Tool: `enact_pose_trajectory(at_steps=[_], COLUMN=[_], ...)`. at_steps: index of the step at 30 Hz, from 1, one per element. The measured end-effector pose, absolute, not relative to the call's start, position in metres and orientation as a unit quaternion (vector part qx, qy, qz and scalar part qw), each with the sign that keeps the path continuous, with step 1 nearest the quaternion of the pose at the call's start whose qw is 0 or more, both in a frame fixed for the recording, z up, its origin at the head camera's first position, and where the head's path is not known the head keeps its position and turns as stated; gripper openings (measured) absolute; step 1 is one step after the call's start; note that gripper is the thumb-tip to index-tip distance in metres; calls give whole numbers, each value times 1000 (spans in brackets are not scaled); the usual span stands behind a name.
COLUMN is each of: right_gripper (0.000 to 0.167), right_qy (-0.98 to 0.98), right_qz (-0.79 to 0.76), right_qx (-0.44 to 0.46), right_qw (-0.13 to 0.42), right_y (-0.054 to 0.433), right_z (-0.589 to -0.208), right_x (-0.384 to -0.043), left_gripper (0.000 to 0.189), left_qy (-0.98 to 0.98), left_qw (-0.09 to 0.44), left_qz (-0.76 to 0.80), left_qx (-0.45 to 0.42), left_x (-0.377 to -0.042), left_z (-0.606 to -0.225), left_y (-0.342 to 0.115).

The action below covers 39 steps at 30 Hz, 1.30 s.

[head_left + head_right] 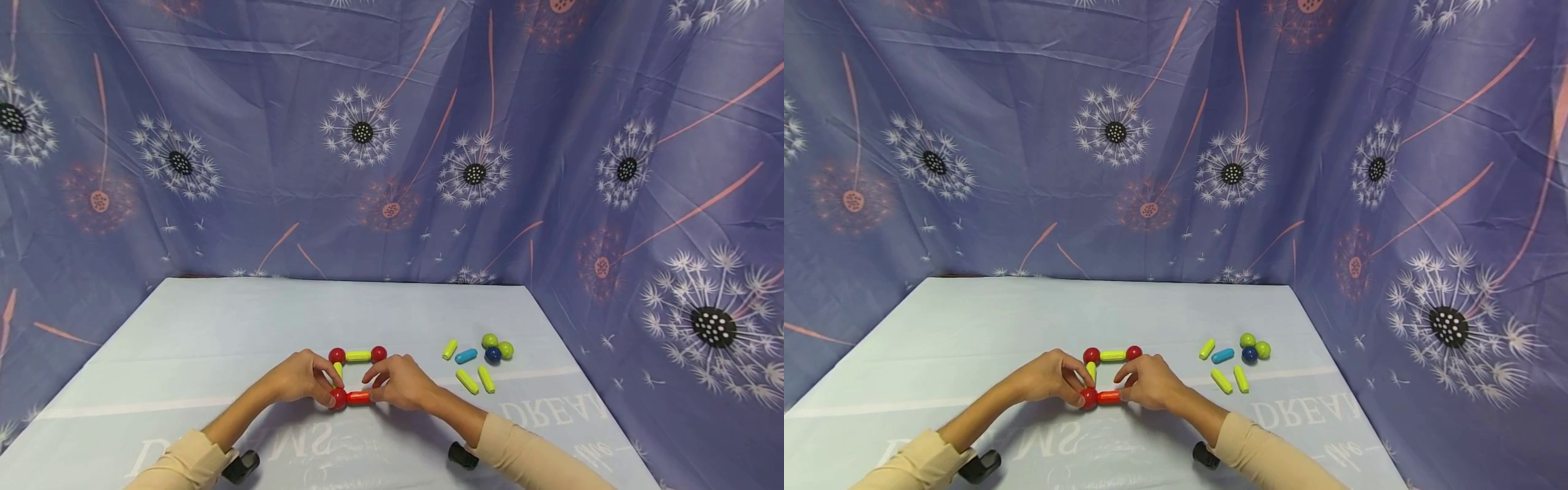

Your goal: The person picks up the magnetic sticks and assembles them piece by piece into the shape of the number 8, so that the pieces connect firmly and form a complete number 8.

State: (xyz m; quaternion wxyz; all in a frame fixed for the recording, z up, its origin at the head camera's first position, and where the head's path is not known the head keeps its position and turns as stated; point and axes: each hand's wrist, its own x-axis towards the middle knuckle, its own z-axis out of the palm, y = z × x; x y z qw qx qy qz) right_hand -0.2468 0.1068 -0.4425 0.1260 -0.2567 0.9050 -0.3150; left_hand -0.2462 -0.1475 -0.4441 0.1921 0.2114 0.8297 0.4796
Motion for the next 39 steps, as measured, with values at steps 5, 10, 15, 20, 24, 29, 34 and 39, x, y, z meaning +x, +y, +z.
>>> enact_pose_trajectory(at_steps=[5, 10, 15, 20, 24, 29, 34, 39], right_gripper=[24, 25, 26, 26, 26, 25, 27, 29], right_qy=[906, 915, 919, 918, 923, 932, 934, 937], right_qz=[-321, -320, -322, -335, -336, -325, -329, -328], right_qx=[-252, -228, -211, -203, -182, -158, -137, -118], right_qw=[110, 98, 84, 69, 53, 29, 25, 18], right_y=[120, 135, 154, 171, 183, 200, 218, 233], right_z=[-440, -435, -433, -431, -429, -426, -423, -423], right_x=[-250, -252, -256, -257, -257, -259, -259, -259], left_gripper=[25, 25, 25, 24, 24, 27, 25, 24], left_qy=[825, 821, 828, 832, 835, 835, 835, 836], left_qw=[198, 201, 196, 194, 190, 185, 183, 181], left_qz=[487, 494, 483, 474, 468, 465, 464, 462], left_qx=[208, 206, 207, 213, 219, 228, 231, 234], left_x=[-247, -246, -246, -246, -245, -245, -245, -246], left_z=[-445, -445, -445, -444, -444, -444, -443, -443], left_y=[-148, -148, -147, -147, -146, -146, -147, -147])
